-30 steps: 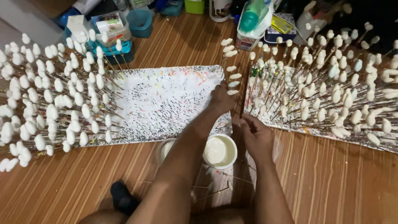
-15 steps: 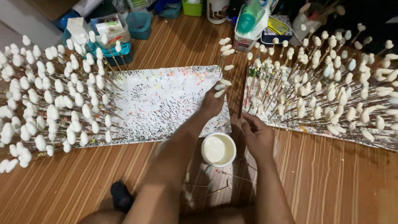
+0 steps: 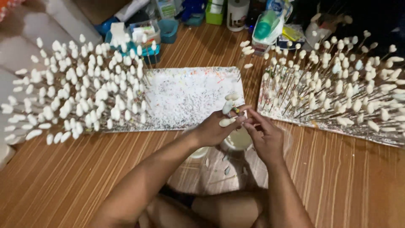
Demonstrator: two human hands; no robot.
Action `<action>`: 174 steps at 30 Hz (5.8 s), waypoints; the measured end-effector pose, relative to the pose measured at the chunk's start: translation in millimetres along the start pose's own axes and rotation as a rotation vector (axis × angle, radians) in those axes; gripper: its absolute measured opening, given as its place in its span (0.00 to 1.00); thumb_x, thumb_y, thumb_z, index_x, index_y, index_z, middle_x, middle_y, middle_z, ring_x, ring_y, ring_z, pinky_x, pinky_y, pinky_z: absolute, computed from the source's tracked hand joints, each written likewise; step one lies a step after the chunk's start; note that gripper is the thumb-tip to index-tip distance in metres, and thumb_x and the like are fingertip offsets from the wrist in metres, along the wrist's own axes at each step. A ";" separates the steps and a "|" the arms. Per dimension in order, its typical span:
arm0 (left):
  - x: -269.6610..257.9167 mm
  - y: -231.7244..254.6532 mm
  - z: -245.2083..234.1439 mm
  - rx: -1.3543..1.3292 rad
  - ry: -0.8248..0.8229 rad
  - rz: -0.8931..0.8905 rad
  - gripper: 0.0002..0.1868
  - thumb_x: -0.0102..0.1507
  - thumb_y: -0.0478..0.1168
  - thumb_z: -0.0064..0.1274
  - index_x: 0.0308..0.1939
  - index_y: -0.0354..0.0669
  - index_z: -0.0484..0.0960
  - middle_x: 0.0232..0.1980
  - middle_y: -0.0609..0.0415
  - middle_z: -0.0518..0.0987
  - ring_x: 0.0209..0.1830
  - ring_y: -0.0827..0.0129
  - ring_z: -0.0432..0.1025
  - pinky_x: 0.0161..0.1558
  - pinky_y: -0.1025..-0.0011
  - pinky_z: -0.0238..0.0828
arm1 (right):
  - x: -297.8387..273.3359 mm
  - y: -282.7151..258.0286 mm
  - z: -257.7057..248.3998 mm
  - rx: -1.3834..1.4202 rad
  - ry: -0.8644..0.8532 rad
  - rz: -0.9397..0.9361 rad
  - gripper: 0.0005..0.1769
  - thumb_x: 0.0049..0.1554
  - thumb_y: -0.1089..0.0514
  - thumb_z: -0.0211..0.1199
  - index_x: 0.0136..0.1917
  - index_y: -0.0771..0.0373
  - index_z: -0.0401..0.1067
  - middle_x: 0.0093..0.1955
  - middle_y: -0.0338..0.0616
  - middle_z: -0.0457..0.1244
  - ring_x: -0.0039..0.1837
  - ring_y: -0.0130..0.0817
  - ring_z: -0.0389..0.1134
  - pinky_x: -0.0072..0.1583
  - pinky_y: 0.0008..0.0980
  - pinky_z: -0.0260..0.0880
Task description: Dipping sticks with white cocoons into a white liquid and arranging them on a tray
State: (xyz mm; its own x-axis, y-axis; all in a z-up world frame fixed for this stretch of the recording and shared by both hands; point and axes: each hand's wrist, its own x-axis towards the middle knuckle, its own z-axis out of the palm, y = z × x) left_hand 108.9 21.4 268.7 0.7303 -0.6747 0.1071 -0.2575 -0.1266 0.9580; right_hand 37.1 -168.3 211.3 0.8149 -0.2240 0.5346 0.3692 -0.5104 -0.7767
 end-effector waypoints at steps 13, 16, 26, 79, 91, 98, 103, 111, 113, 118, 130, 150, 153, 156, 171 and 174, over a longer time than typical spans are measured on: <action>-105.1 -37.6 31.5 0.171 -0.021 -0.258 0.21 0.69 0.41 0.44 0.63 0.37 0.61 0.55 0.28 0.80 0.58 0.36 0.75 0.57 0.46 0.74 | -48.5 36.7 -80.6 -0.374 -0.032 0.179 0.07 0.62 0.62 0.71 0.54 0.64 0.82 0.46 0.60 0.71 0.51 0.59 0.73 0.50 0.43 0.74; -121.1 -82.7 51.3 0.113 0.122 -0.168 0.21 0.65 0.33 0.55 0.55 0.36 0.59 0.45 0.24 0.80 0.46 0.31 0.78 0.44 0.49 0.78 | -67.1 102.1 -96.5 -0.748 -0.328 0.524 0.12 0.57 0.55 0.65 0.53 0.51 0.83 0.48 0.53 0.74 0.55 0.64 0.73 0.55 0.56 0.73; -127.6 -88.6 62.2 0.065 0.027 -0.029 0.17 0.62 0.29 0.54 0.54 0.40 0.70 0.46 0.34 0.80 0.47 0.35 0.77 0.42 0.49 0.76 | -69.4 194.8 -71.5 -0.773 -0.618 0.675 0.18 0.49 0.54 0.62 0.52 0.47 0.85 0.48 0.53 0.75 0.56 0.63 0.74 0.62 0.54 0.74; -91.2 -108.7 56.7 0.422 0.110 -0.410 0.19 0.68 0.47 0.44 0.60 0.49 0.63 0.51 0.48 0.70 0.54 0.47 0.73 0.50 0.51 0.73 | -46.0 112.8 -53.6 -0.233 0.083 0.446 0.07 0.62 0.60 0.69 0.54 0.53 0.83 0.39 0.47 0.70 0.44 0.30 0.68 0.49 0.32 0.68; 67.2 -147.3 2.6 0.222 0.355 -0.196 0.23 0.65 0.44 0.57 0.59 0.40 0.70 0.58 0.37 0.71 0.58 0.42 0.75 0.54 0.53 0.76 | 7.1 86.6 11.0 -0.167 0.246 0.319 0.09 0.59 0.58 0.71 0.54 0.52 0.84 0.34 0.40 0.70 0.38 0.26 0.70 0.42 0.26 0.69; 217.8 -224.9 7.2 0.337 0.238 -0.415 0.47 0.63 0.53 0.58 0.75 0.32 0.53 0.70 0.29 0.60 0.72 0.31 0.62 0.65 0.40 0.68 | 12.6 93.8 25.4 -0.142 0.198 0.450 0.11 0.56 0.62 0.69 0.53 0.54 0.84 0.36 0.47 0.71 0.40 0.33 0.73 0.45 0.34 0.73; 281.4 -262.1 10.6 0.265 0.331 -0.468 0.52 0.64 0.61 0.54 0.77 0.30 0.47 0.72 0.28 0.58 0.74 0.29 0.59 0.68 0.39 0.64 | 15.6 94.9 17.3 -0.137 0.169 0.479 0.14 0.55 0.65 0.69 0.53 0.55 0.83 0.34 0.46 0.71 0.39 0.30 0.72 0.44 0.33 0.73; 309.1 -279.7 30.5 0.428 0.572 -0.430 0.27 0.65 0.56 0.51 0.62 0.46 0.74 0.64 0.41 0.72 0.71 0.46 0.66 0.70 0.49 0.55 | 18.3 98.2 12.2 0.040 0.147 0.529 0.14 0.57 0.67 0.65 0.56 0.59 0.82 0.35 0.47 0.70 0.38 0.29 0.71 0.45 0.33 0.74; 307.9 -267.2 31.3 0.434 0.625 -0.428 0.24 0.65 0.56 0.50 0.58 0.46 0.78 0.59 0.44 0.76 0.68 0.50 0.69 0.68 0.49 0.57 | 17.2 97.1 12.0 0.051 0.145 0.530 0.14 0.58 0.66 0.66 0.56 0.59 0.82 0.35 0.47 0.70 0.38 0.28 0.71 0.46 0.33 0.74; 300.2 -279.8 34.5 0.403 0.603 -0.439 0.22 0.68 0.58 0.47 0.55 0.48 0.79 0.57 0.50 0.79 0.68 0.56 0.68 0.70 0.51 0.56 | 21.1 85.2 11.3 0.010 0.127 0.526 0.16 0.57 0.67 0.65 0.56 0.57 0.83 0.32 0.48 0.70 0.37 0.29 0.71 0.44 0.34 0.74; 321.1 -276.3 25.3 0.316 0.662 -0.529 0.18 0.65 0.53 0.48 0.52 0.52 0.82 0.51 0.56 0.81 0.64 0.55 0.73 0.69 0.47 0.52 | 23.5 81.9 12.6 0.023 0.135 0.539 0.15 0.57 0.67 0.65 0.56 0.59 0.83 0.30 0.46 0.69 0.36 0.25 0.68 0.45 0.29 0.73; 320.5 -303.7 48.7 -0.014 1.073 -0.025 0.11 0.65 0.43 0.57 0.44 0.38 0.85 0.42 0.42 0.85 0.50 0.48 0.80 0.56 0.58 0.76 | 23.3 79.5 10.5 0.070 0.128 0.568 0.12 0.59 0.65 0.65 0.56 0.61 0.82 0.37 0.51 0.71 0.40 0.28 0.69 0.48 0.33 0.74; 304.6 -271.0 42.4 0.220 1.110 0.014 0.09 0.65 0.42 0.55 0.35 0.40 0.81 0.33 0.46 0.84 0.42 0.50 0.82 0.45 0.60 0.81 | 23.4 78.5 11.1 0.073 0.132 0.575 0.12 0.58 0.66 0.66 0.56 0.62 0.82 0.36 0.51 0.71 0.39 0.28 0.68 0.48 0.33 0.73; 305.2 -276.3 40.6 0.168 1.119 0.034 0.10 0.66 0.42 0.56 0.36 0.38 0.80 0.35 0.40 0.84 0.46 0.46 0.80 0.47 0.56 0.79 | 21.8 81.6 13.1 0.063 0.140 0.565 0.12 0.59 0.65 0.67 0.56 0.61 0.82 0.38 0.50 0.72 0.39 0.26 0.67 0.48 0.33 0.73; 290.7 -312.9 38.7 0.584 0.965 0.520 0.13 0.60 0.38 0.58 0.21 0.39 0.82 0.17 0.56 0.75 0.21 0.56 0.76 0.33 0.68 0.74 | 19.7 82.1 12.9 0.013 0.123 0.568 0.14 0.57 0.65 0.66 0.55 0.57 0.83 0.35 0.49 0.71 0.40 0.26 0.68 0.49 0.33 0.72; 262.4 -236.0 25.4 0.056 0.622 -0.003 0.18 0.69 0.49 0.47 0.42 0.38 0.82 0.30 0.52 0.85 0.22 0.68 0.76 0.22 0.70 0.70 | 20.0 83.8 11.5 -0.012 0.108 0.570 0.14 0.56 0.66 0.66 0.55 0.57 0.83 0.37 0.52 0.71 0.41 0.28 0.68 0.50 0.36 0.72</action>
State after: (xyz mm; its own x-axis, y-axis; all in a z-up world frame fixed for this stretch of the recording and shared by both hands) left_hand 345.2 -144.3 64.0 0.9585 -0.1266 0.2555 -0.2753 -0.1775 0.9448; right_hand 89.5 -206.0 153.1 0.8330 -0.5496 0.0643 -0.1202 -0.2931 -0.9485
